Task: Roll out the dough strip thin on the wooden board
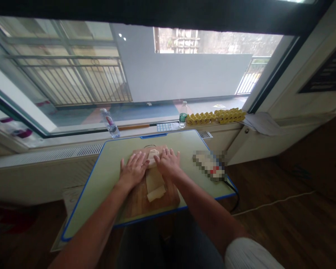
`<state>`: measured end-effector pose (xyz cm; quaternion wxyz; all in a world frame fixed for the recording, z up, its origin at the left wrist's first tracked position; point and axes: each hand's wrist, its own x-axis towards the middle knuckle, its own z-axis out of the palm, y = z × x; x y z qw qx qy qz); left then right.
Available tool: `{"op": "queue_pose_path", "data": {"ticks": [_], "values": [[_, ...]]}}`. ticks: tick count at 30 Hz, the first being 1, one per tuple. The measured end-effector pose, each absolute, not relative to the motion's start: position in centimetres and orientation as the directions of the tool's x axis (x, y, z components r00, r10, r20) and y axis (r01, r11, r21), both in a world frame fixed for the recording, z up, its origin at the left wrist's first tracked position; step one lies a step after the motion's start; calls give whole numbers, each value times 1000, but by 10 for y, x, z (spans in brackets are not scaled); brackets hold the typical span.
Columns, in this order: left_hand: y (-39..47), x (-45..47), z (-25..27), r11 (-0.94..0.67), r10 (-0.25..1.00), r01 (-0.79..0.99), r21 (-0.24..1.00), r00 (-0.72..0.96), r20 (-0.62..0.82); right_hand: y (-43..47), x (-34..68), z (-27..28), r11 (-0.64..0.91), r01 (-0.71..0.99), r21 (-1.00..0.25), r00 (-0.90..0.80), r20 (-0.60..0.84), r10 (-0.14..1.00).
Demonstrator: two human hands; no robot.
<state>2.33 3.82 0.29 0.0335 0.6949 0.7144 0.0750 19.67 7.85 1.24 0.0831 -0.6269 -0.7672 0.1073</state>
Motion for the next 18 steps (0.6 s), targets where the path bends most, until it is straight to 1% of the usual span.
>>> {"op": "queue_pose_path", "data": {"ticks": [3, 8, 10, 13, 15, 18], "values": [[42, 24, 5, 28, 998, 989, 142, -35, 50, 76, 195, 12, 179, 943, -279, -188, -7, 982], [-12, 21, -7, -43, 994, 985, 167, 26, 102, 28, 208, -6, 222, 932, -286, -212, 65, 975], [-19, 19, -9, -68, 993, 980, 186, 49, 104, 24, 209, -9, 229, 931, -283, -215, 79, 973], [5, 16, -6, -44, 997, 981, 187, 32, 64, 48, 202, -6, 207, 938, -278, -195, 72, 978], [35, 15, 0, 10, 999, 986, 164, -18, 44, 76, 194, 0, 181, 942, -281, -168, 70, 983], [73, 14, 8, 96, 995, 981, 166, -96, -6, 109, 186, 10, 154, 941, -301, -145, 53, 988]]}}
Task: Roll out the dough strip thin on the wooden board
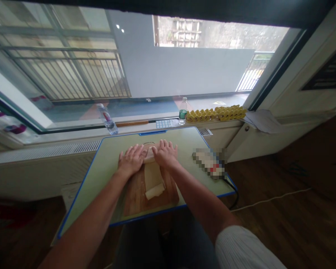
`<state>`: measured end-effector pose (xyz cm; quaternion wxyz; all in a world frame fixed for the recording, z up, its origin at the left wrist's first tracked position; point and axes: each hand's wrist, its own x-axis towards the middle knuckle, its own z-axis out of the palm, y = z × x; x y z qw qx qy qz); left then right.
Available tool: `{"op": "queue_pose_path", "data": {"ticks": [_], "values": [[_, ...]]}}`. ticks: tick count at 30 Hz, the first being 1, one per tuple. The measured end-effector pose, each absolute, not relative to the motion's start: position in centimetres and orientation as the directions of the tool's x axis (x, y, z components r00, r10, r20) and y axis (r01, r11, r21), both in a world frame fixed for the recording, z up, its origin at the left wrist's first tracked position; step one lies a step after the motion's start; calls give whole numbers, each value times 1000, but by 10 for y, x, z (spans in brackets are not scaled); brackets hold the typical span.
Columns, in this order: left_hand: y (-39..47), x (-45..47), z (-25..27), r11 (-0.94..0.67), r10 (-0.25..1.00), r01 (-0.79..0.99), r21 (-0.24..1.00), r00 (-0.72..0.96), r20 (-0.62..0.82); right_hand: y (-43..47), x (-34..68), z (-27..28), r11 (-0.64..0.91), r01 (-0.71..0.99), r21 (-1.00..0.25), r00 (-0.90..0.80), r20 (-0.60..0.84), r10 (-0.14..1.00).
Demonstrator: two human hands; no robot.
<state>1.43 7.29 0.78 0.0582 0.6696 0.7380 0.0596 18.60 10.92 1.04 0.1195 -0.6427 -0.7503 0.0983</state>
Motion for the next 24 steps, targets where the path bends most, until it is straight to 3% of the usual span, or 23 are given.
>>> {"op": "queue_pose_path", "data": {"ticks": [5, 10, 14, 19, 24], "values": [[59, 16, 4, 57, 998, 990, 131, -60, 21, 95, 189, 10, 139, 954, -266, -151, -22, 988], [9, 20, -10, -5, 997, 991, 135, -6, 78, 54, 199, -4, 228, 948, -223, -228, 25, 973], [37, 17, -4, 10, 997, 988, 151, -21, 69, 79, 194, -3, 217, 948, -231, -207, 65, 976], [93, 12, 12, 80, 996, 981, 176, -73, -47, 124, 185, 12, 183, 931, -315, -198, -17, 980], [65, 14, 5, 40, 999, 989, 142, -38, -18, 96, 190, 3, 207, 940, -272, -213, 8, 977]]}}
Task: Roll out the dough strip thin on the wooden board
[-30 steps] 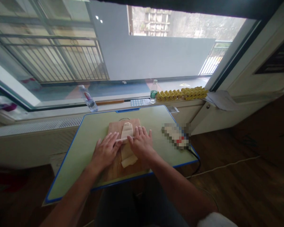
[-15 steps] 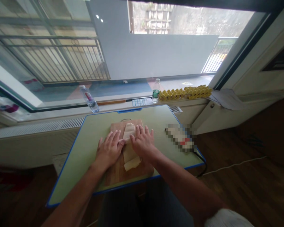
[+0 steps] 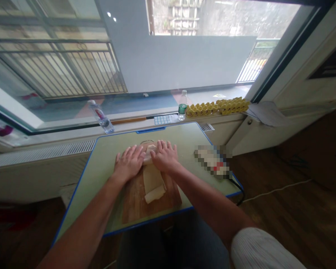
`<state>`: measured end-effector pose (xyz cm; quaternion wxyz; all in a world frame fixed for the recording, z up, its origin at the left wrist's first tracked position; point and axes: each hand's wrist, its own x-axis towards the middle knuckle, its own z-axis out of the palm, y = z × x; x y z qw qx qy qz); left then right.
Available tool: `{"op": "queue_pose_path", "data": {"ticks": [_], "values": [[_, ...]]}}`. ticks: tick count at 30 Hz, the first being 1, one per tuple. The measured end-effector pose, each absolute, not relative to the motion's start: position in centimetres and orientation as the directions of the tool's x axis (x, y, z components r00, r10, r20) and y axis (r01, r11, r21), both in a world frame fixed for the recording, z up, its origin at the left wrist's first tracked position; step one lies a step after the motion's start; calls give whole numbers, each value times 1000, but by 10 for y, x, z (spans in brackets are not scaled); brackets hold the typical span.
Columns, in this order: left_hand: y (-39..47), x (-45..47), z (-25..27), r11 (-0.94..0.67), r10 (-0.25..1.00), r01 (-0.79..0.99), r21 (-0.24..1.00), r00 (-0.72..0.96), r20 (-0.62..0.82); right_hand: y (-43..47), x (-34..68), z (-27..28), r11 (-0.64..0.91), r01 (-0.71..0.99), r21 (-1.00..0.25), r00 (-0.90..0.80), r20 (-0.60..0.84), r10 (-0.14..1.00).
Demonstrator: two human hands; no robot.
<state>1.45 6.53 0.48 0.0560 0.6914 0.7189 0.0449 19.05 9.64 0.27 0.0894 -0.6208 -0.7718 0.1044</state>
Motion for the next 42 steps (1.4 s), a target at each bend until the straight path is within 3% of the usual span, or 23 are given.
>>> {"op": "queue_pose_path", "data": {"ticks": [6, 13, 22, 25, 32, 42], "values": [[51, 14, -4, -1, 999, 992, 127, -4, 32, 83, 193, -5, 236, 934, -267, -229, 55, 972], [118, 10, 11, 69, 995, 980, 187, -53, -88, 146, 183, 17, 138, 917, -375, -168, -50, 984], [46, 19, -2, -3, 1000, 991, 131, 5, -12, 72, 193, -3, 252, 937, -241, -247, 53, 968], [63, 17, -2, 7, 1000, 991, 137, -8, 9, 91, 191, -2, 237, 937, -258, -232, 52, 971], [133, 7, 9, 107, 992, 966, 234, -87, -93, 161, 180, 17, 163, 920, -356, -191, -46, 980], [80, 15, -4, 9, 1000, 989, 151, -9, 0, 96, 196, -4, 267, 926, -266, -272, 20, 962]]}}
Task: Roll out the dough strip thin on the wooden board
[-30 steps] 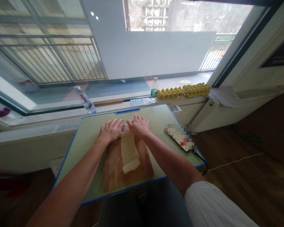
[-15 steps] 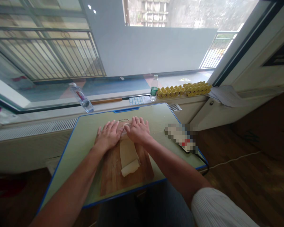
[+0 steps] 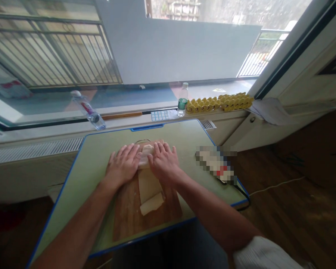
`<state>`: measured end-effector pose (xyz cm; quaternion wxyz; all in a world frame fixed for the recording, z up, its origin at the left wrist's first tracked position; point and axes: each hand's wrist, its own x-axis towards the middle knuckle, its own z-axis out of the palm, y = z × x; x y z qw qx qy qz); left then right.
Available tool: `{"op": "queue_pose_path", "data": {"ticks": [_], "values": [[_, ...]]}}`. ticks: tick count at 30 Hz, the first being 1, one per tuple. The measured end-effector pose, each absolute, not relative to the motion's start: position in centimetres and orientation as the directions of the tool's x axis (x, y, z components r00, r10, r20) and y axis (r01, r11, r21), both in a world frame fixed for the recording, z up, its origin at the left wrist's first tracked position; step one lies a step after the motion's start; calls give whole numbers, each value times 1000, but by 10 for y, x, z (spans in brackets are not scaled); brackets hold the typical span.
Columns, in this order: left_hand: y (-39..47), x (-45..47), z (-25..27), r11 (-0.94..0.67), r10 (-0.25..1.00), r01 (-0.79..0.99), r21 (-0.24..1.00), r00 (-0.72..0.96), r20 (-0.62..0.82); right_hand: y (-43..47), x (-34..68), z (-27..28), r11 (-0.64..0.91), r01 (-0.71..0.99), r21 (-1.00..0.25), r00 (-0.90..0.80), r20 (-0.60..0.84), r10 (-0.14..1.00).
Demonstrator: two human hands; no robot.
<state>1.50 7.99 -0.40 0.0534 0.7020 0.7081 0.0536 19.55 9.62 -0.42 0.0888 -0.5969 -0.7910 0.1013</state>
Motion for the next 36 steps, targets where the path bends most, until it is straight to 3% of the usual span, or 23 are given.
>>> {"op": "queue_pose_path", "data": {"ticks": [4, 7, 12, 17, 25, 36], "values": [[125, 11, 3, 85, 995, 972, 218, -71, -68, 149, 188, 6, 191, 916, -353, -202, 7, 979], [146, 10, 7, 103, 995, 968, 230, -104, -9, 178, 182, 15, 138, 913, -385, -173, -58, 983], [104, 19, 2, 56, 998, 978, 202, -51, -28, 136, 189, 9, 204, 937, -285, -222, -33, 975], [66, 27, -2, -31, 997, 989, 148, 20, 72, 91, 199, -2, 250, 941, -228, -246, 43, 968], [137, 19, 5, 86, 995, 965, 246, -71, -70, 167, 185, 11, 178, 926, -332, -195, -16, 981], [37, 37, -11, -68, 994, 980, 185, 50, 98, 57, 208, -8, 259, 936, -238, -242, 101, 965]]}}
